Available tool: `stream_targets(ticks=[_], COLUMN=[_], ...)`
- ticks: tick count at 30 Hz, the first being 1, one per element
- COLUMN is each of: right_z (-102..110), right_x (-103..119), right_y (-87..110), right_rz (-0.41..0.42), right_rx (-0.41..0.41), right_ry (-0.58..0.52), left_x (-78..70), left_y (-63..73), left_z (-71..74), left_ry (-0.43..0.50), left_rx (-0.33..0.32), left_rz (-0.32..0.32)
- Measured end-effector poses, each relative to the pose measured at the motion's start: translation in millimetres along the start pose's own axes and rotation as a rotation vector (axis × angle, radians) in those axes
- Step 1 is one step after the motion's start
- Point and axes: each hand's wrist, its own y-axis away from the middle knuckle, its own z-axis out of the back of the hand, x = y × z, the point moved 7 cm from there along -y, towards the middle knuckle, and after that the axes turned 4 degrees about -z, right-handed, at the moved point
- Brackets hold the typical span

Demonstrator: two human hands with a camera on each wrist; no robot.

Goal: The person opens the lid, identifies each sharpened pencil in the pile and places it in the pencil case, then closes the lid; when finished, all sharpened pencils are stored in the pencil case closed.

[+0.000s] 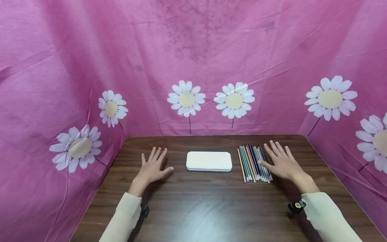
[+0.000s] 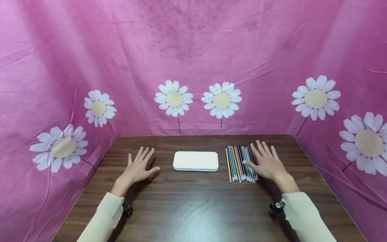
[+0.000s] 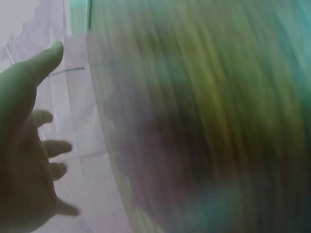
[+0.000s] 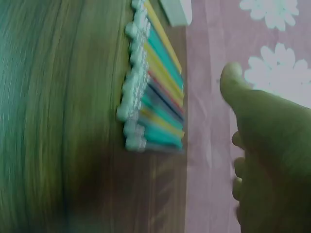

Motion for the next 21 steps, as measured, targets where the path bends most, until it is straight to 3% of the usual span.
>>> stream_targets(ticks=[4, 14, 21], right_z=[0, -20, -28], right_x=[27, 101, 133], right_y=[-4.0, -16.2, -26.7], right_rz=[0.059, 0.189, 0.262], right_rx=[-0.054, -0.12, -0.116], right_ry=[-0.027, -0.156, -0.173], left_x=[-21.2, -94.4, -125.4], left_y=[-3.2, -16.3, -33.7], left_z=[3.5, 2.6, -6.9], left_ry=[0.042, 0.064, 0.033], left_rx=[-0.041, -0.141, -0.1], left_rz=[-0.072, -0.28, -0.35])
